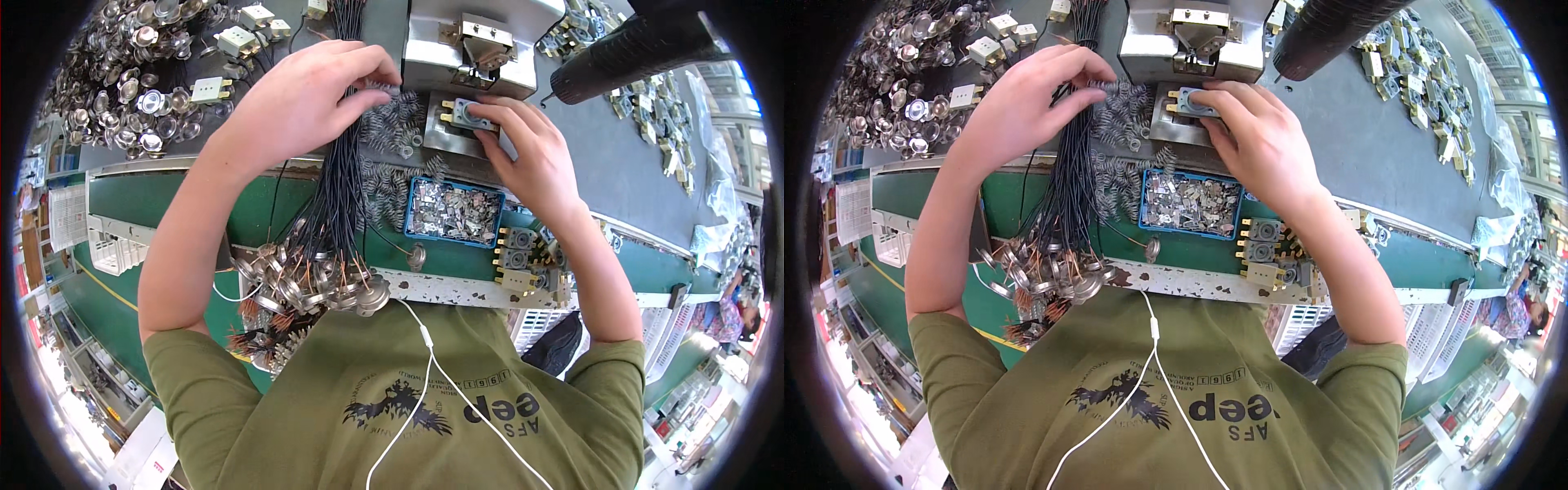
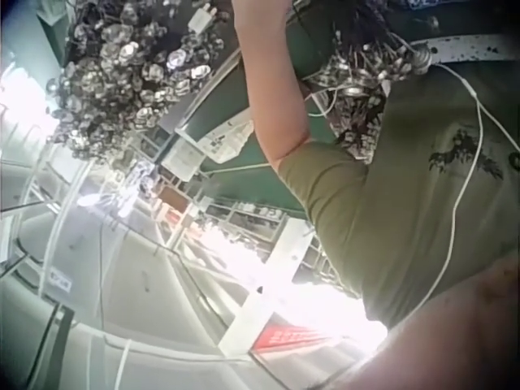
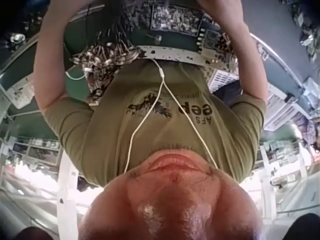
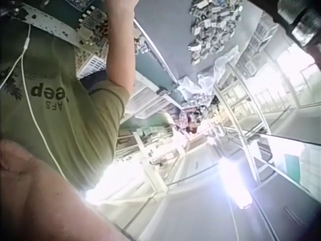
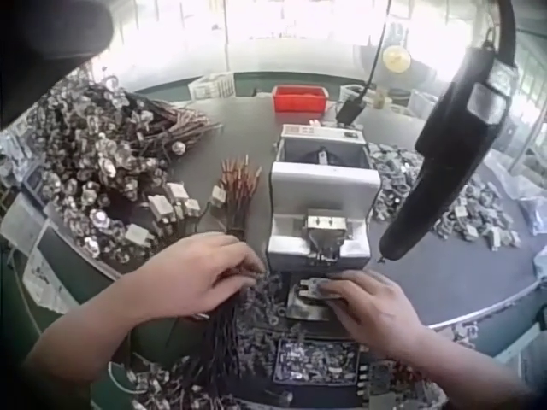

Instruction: Assembling electrical components on a production line using an electric screwdriver.

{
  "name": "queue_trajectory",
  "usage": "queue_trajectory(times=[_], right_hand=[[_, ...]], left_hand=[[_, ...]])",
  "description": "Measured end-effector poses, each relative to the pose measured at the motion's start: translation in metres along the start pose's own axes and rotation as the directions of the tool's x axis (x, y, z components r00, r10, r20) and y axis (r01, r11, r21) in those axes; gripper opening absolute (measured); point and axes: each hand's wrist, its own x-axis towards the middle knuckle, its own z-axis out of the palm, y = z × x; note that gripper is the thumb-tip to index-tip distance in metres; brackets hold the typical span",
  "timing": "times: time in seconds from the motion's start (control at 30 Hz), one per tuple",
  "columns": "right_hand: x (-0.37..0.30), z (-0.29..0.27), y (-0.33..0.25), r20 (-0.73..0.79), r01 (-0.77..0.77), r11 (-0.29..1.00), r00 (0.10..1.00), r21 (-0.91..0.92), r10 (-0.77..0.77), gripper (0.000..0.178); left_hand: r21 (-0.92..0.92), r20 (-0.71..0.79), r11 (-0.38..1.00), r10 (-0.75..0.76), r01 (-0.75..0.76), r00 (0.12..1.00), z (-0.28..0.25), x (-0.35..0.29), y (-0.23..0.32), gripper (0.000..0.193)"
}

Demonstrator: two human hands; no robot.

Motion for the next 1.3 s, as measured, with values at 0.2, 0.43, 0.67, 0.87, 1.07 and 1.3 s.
queue_trajectory(times=[0.2,0.43,0.67,0.87,1.07,1.3], right_hand=[[0.000,-0.002,-0.011,0.081,0.007,1.000,0.997,-0.021,-0.005,0.036],[0.023,-0.020,-0.048,0.005,-0.117,0.984,0.993,0.135,0.117,0.043],[0.042,0.005,-0.056,0.019,-0.258,0.827,0.958,0.499,0.287,0.020],[0.040,0.007,-0.050,0.326,-0.625,0.525,0.766,0.578,0.553,0.016],[0.037,0.012,-0.049,0.295,-0.486,0.459,0.855,0.744,0.427,0.019],[0.041,0.004,-0.048,0.396,-0.583,0.406,0.796,0.704,0.457,0.018]], left_hand=[[-0.233,0.015,0.970,-0.070,0.072,0.997,0.002,-0.005,0.009,0.017],[-0.484,0.051,0.859,-0.163,0.167,0.985,0.002,-0.005,0.021,0.017],[-0.630,0.088,0.732,-0.265,0.260,0.960,0.001,-0.002,0.025,0.013],[-0.555,-0.049,0.818,-0.215,0.153,0.975,0.000,-0.005,0.023,0.015],[-0.784,-0.014,0.600,-0.271,0.158,0.963,0.012,-0.006,0.020,0.017],[-0.734,-0.113,0.678,-0.170,0.033,0.979,0.014,-0.007,0.013,0.020]])
